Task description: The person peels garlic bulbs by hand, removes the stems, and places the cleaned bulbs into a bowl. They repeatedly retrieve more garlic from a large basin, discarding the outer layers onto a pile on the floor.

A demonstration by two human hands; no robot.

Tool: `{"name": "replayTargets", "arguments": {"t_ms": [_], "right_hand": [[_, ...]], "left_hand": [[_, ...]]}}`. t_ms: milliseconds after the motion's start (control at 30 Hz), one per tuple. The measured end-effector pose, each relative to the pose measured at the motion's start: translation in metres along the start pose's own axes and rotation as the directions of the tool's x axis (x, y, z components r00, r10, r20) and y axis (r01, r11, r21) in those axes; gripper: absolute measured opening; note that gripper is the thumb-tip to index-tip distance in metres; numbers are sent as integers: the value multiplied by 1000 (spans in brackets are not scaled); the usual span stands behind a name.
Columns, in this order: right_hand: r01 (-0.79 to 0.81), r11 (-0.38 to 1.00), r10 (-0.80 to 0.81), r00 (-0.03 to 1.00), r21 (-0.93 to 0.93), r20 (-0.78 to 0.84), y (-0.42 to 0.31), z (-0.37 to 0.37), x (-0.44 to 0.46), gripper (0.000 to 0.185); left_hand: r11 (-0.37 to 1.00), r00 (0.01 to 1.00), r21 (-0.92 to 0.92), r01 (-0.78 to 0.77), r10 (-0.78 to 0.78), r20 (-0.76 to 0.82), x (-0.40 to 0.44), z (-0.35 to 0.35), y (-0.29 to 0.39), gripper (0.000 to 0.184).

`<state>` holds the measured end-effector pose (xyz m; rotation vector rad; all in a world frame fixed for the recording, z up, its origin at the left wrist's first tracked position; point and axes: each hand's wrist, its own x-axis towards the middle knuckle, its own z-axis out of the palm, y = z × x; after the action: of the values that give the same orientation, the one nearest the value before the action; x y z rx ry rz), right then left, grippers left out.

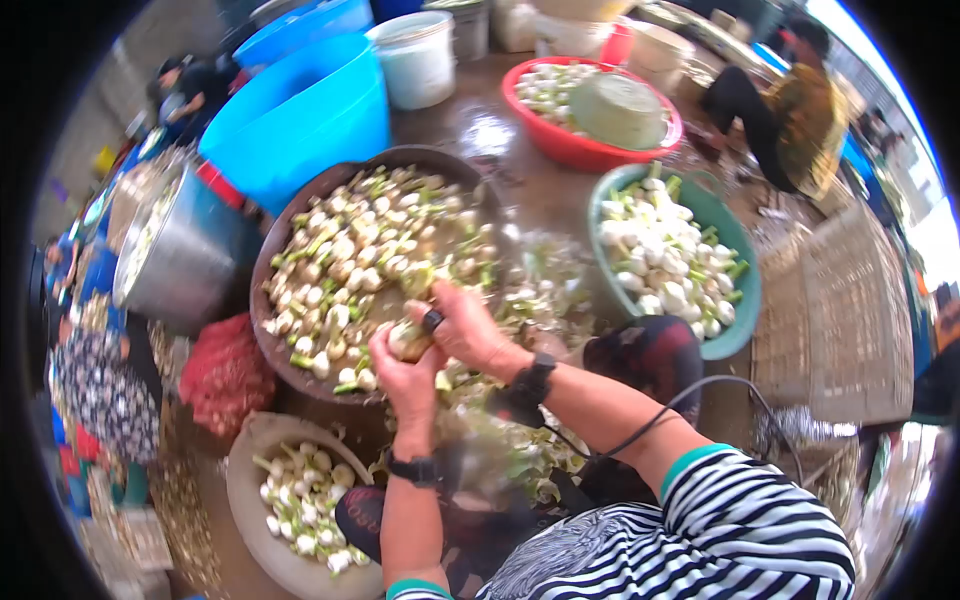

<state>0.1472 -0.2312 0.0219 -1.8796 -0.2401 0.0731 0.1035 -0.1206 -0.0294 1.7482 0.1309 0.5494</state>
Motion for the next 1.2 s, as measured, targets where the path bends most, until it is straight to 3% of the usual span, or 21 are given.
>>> {"name": "replayTargets", "arguments": {"t_ms": [33, 67, 167, 267, 300, 367, 433, 467, 567, 600, 700, 967, 1067, 1200], "right_hand": [[36, 999, -36, 999, -5, 14, 7, -4, -1, 28], [-54, 976, 40, 997, 210, 72, -6, -11, -7, 28], [-27, 978, -23, 973, 209, 231, -5, -28, -3, 25], [16, 958, -106, 946, 285, 305, -5, -33, -3, 23], [50, 963, -140, 932, 265, 334, -11, -38, -6, 24], [116, 963, -189, 934, 242, 304, -7, -43, -9, 30], [-60, 934, -41, 961, 353, 273, -3, -35, -12, 38], [-150, 794, -78, 936, 589, 342, -5, -37, -16, 47], [-42, 920, -52, 973, 390, 227, -4, -29, -14, 40], [121, 953, -171, 971, 276, 164, -4, -23, -13, 37], [12, 941, -99, 965, 337, 242, -4, -26, -14, 34], [79, 991, -123, 875, 112, 469, -3, -55, -8, 31], [116, 993, -119, 864, 36, 489, 7, -58, -6, 30], [124, 990, -138, 908, 61, 395, 6, -54, -12, 24]], "left_hand": [[994, 996, -76, 76, -72, 53, -2, -3, 1, 60], [983, 991, -147, 111, -98, 95, -2, -4, 0, 56], [915, 955, -308, 261, -200, 218, -3, -5, 13, 53], [964, 978, -232, 131, -87, 189, -8, -7, -2, 50], [870, 948, -389, 303, -231, 221, -8, -11, 10, 48], [791, 918, -476, 384, -271, 290, -6, -17, 16, 46], [834, 938, -457, 310, -189, 292, -7, -14, 14, 48], [810, 934, -483, 333, -215, 284, -7, -12, 26, 49], [923, 960, -314, 222, -150, 238, -6, -10, 23, 48], [920, 956, -317, 230, -152, 251, -6, -10, 22, 48], [904, 938, -332, 268, -167, 304, -4, -13, 23, 49], [818, 862, -373, 438, -265, 431, -6, -20, 22, 50], [708, 811, -453, 541, -298, 503, -6, -22, 20, 49], [550, 730, -512, 660, -308, 610, -6, -27, 23, 44]]}}
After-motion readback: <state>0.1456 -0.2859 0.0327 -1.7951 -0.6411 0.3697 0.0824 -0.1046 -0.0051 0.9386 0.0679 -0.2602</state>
